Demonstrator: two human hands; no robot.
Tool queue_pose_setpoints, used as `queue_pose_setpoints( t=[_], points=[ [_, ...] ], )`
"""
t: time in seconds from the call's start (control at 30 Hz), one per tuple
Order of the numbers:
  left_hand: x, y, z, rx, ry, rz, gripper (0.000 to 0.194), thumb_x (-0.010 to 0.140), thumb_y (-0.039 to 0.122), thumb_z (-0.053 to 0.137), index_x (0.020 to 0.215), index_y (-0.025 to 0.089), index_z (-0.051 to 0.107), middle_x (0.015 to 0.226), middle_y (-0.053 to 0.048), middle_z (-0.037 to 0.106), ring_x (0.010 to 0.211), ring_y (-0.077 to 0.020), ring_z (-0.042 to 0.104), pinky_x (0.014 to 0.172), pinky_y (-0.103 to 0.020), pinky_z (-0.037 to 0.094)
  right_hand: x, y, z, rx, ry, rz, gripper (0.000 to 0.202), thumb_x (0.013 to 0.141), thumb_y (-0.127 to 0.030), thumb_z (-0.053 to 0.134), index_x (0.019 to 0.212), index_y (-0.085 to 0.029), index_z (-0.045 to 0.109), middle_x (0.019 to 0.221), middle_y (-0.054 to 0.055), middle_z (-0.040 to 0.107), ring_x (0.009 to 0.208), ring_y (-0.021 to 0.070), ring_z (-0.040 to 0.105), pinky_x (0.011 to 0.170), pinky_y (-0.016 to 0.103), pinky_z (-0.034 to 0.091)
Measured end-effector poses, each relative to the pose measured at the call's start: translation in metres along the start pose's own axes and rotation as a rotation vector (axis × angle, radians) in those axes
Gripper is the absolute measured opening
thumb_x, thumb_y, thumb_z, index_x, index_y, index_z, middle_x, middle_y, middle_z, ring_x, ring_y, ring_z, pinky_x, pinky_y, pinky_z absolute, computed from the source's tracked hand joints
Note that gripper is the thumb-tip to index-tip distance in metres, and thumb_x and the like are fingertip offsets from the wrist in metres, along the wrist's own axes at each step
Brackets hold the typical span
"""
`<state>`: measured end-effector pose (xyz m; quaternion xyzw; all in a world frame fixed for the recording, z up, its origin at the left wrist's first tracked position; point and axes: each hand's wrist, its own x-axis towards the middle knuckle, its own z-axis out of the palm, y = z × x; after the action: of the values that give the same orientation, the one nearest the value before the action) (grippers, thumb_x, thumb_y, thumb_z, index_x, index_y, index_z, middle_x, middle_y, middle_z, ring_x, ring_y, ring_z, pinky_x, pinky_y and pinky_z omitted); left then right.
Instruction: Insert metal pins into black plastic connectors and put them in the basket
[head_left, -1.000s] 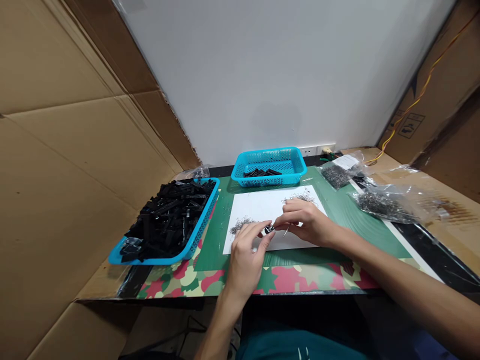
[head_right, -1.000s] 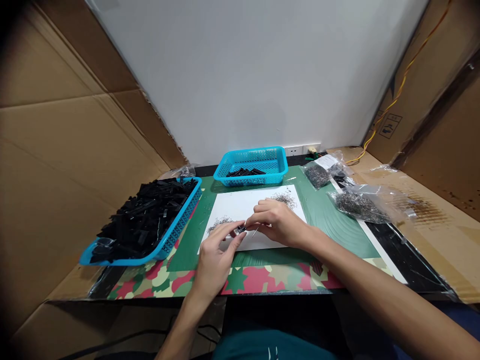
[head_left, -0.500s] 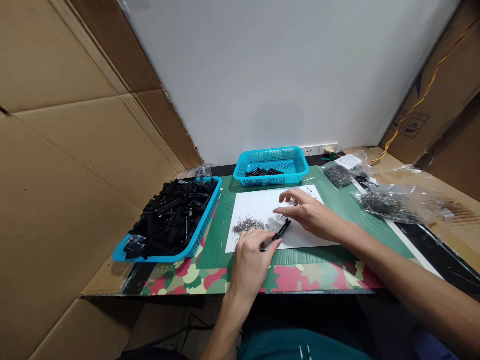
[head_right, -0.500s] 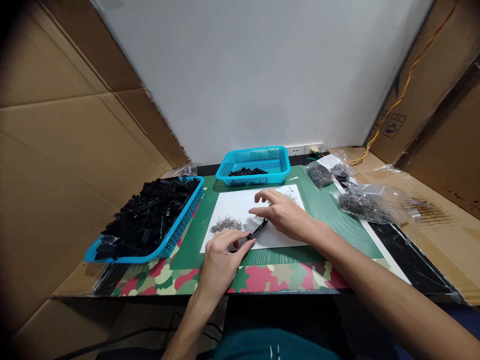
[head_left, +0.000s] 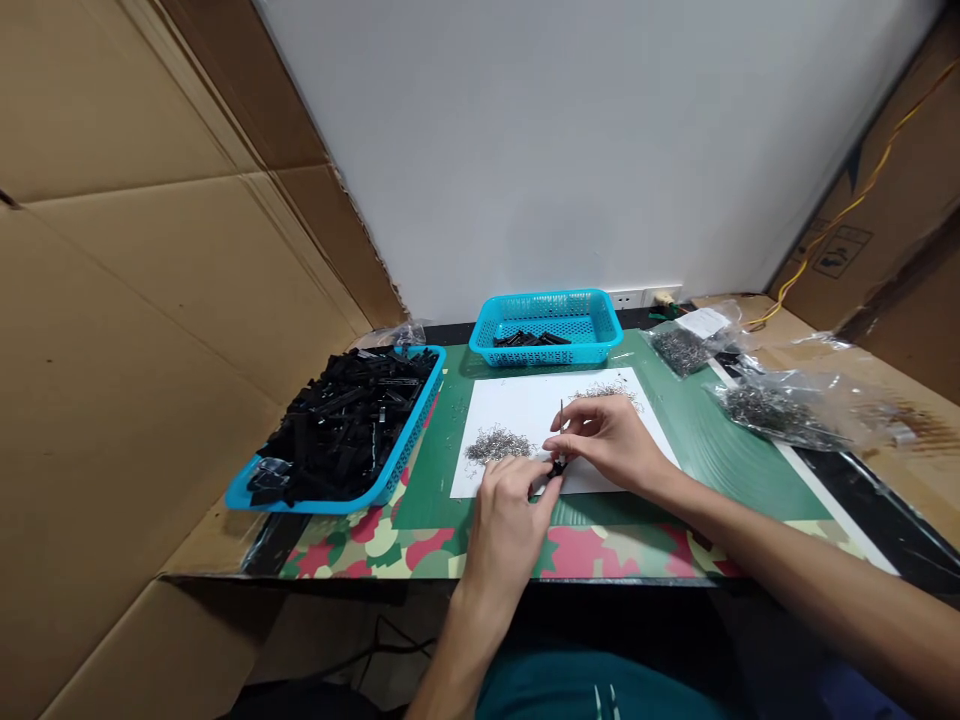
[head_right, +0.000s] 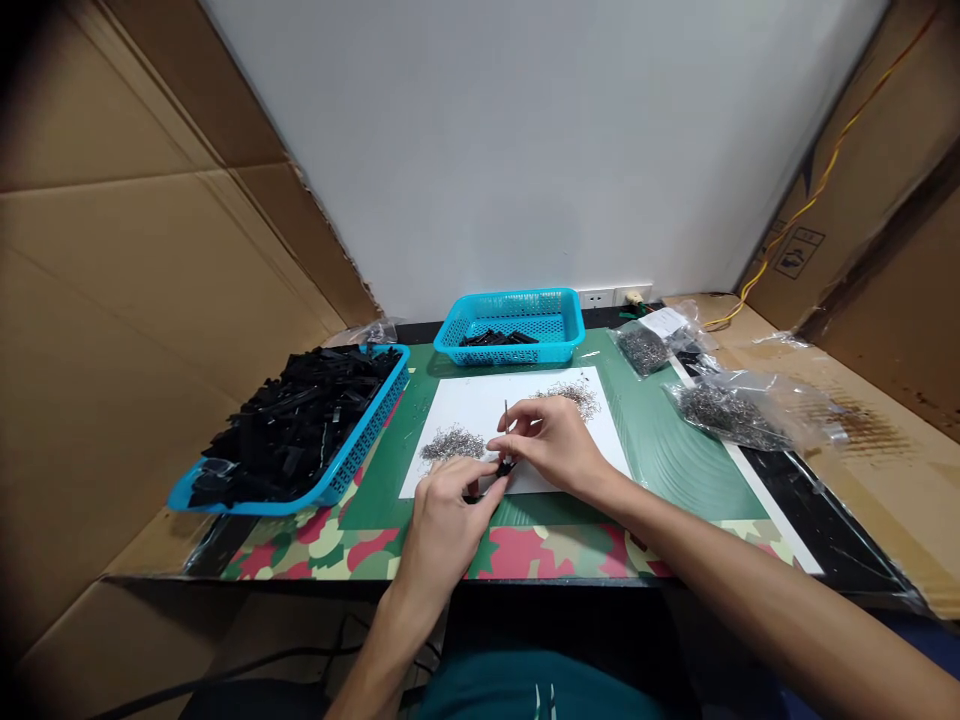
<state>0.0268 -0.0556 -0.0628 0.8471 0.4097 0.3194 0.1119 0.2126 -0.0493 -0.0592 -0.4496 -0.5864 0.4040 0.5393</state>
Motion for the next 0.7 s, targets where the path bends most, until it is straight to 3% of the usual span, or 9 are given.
queue_pose_setpoints(
  t=[0.23, 0.53, 0.7],
  points=[
    [-0.0038, 0.0018, 0.0029, -0.010, 0.013, -0.014, 0.013, 0.087, 0.006, 0.075, 0.091, 0.019, 0.075, 0.084, -0.003, 0.075, 0.082, -0.0221, 0.069, 0.076, -0.035, 0.047, -0.0035, -0.0015, 0.0037, -0.101, 0.050, -0.048, 0.027, 0.084, -0.044, 0.084, 0.078, -0.018, 0.075, 0.063, 0.003, 0.073, 0.058, 0.0176, 0.069, 0.055, 0.027, 0.051],
    [-0.0012, 0.0002, 0.0007, -0.043, -0.011, 0.001, 0.013, 0.089, 0.008, 0.071, 0.089, 0.020, 0.075, 0.083, -0.002, 0.076, 0.078, -0.0215, 0.068, 0.074, -0.035, 0.047, -0.0048, -0.0038, 0.0018, -0.233, -0.024, -0.090, 0.027, 0.091, -0.041, 0.077, 0.076, -0.019, 0.073, 0.062, 0.001, 0.068, 0.057, 0.0147, 0.059, 0.057, 0.027, 0.047],
    [-0.0021, -0.0008, 0.0002, -0.055, 0.012, -0.059, 0.012, 0.088, 0.009, 0.072, 0.087, 0.020, 0.076, 0.080, -0.001, 0.075, 0.075, -0.0208, 0.065, 0.073, -0.034, 0.046, -0.0050, -0.0061, 0.0059, -0.237, -0.041, -0.121, 0.020, 0.090, -0.032, 0.076, 0.076, -0.018, 0.072, 0.064, 0.001, 0.070, 0.059, 0.0149, 0.061, 0.059, 0.026, 0.047]
  ],
)
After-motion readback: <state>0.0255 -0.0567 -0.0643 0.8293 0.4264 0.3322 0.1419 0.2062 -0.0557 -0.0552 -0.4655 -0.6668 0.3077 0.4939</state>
